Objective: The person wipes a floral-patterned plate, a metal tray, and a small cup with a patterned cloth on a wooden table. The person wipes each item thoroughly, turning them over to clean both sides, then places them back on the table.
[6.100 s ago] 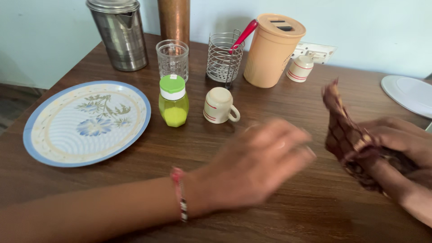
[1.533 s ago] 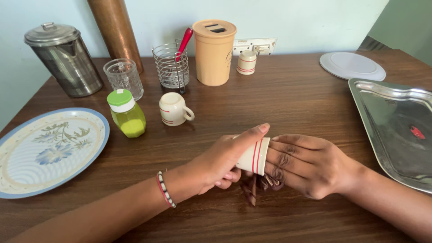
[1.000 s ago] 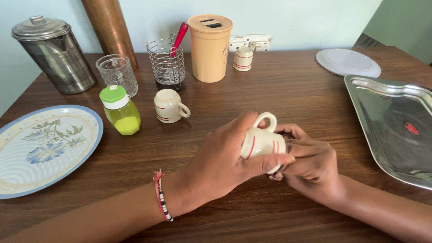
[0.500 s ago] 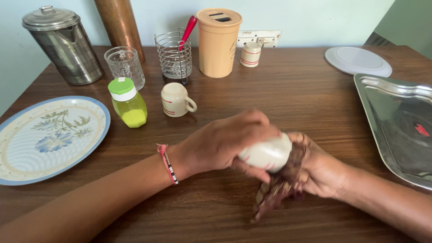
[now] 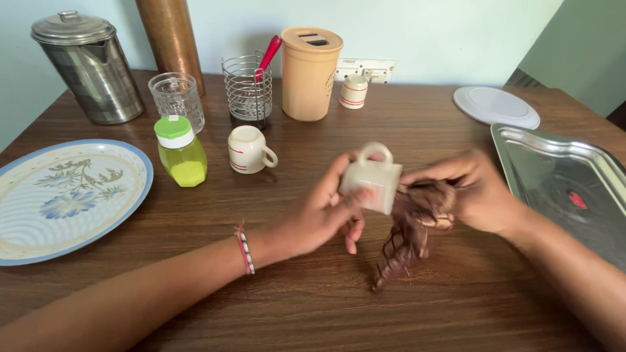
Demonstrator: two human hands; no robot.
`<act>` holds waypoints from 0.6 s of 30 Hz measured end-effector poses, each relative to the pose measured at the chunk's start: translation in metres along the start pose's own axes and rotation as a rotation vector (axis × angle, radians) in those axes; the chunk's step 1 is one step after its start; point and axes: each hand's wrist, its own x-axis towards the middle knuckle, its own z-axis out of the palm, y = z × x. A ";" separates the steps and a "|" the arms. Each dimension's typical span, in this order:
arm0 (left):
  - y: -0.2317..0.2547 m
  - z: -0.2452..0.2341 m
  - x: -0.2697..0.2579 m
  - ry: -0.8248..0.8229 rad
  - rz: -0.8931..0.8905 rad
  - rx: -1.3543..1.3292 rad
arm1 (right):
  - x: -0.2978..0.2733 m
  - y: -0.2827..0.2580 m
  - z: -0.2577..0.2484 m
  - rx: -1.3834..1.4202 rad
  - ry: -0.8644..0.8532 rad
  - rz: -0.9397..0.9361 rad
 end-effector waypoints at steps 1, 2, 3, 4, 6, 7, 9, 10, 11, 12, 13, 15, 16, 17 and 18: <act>-0.002 -0.008 -0.001 0.011 -0.081 -0.075 | -0.001 -0.006 -0.004 0.092 0.100 0.033; -0.005 -0.014 -0.002 0.022 -0.161 -0.150 | -0.003 -0.014 -0.009 0.185 0.201 0.066; -0.009 -0.019 -0.003 0.016 -0.207 -0.219 | -0.002 -0.020 -0.011 0.281 0.297 0.099; -0.012 -0.023 -0.004 0.011 -0.252 -0.288 | 0.001 -0.025 -0.009 0.413 0.281 0.058; -0.016 -0.029 -0.005 -0.015 -0.282 -0.389 | 0.008 -0.028 -0.001 0.685 0.260 -0.027; -0.018 -0.031 -0.005 -0.036 -0.264 -0.424 | 0.011 -0.028 0.005 0.688 0.371 0.096; -0.019 -0.031 -0.004 -0.051 -0.242 -0.482 | 0.017 -0.025 0.012 0.682 0.595 0.346; -0.019 -0.030 -0.003 -0.045 -0.236 -0.506 | 0.017 -0.024 0.014 0.704 0.608 0.330; -0.019 -0.030 -0.004 -0.037 -0.229 -0.530 | 0.018 -0.022 0.016 0.725 0.618 0.315; -0.017 -0.030 -0.004 -0.002 -0.239 -0.479 | 0.018 -0.021 0.017 0.746 0.629 0.299; -0.016 -0.029 -0.004 0.031 -0.243 -0.426 | 0.017 -0.020 0.018 0.728 0.609 0.235; -0.013 -0.028 -0.003 0.079 -0.257 -0.380 | 0.011 -0.018 0.019 0.688 0.569 0.109; -0.013 -0.027 -0.003 0.094 -0.265 -0.386 | 0.008 -0.017 0.022 0.481 0.538 0.105; -0.013 -0.025 -0.003 0.108 -0.274 -0.393 | 0.005 -0.016 0.026 0.274 0.506 0.101; -0.015 -0.024 -0.003 0.105 -0.257 -0.360 | 0.002 -0.015 0.029 0.067 0.471 0.097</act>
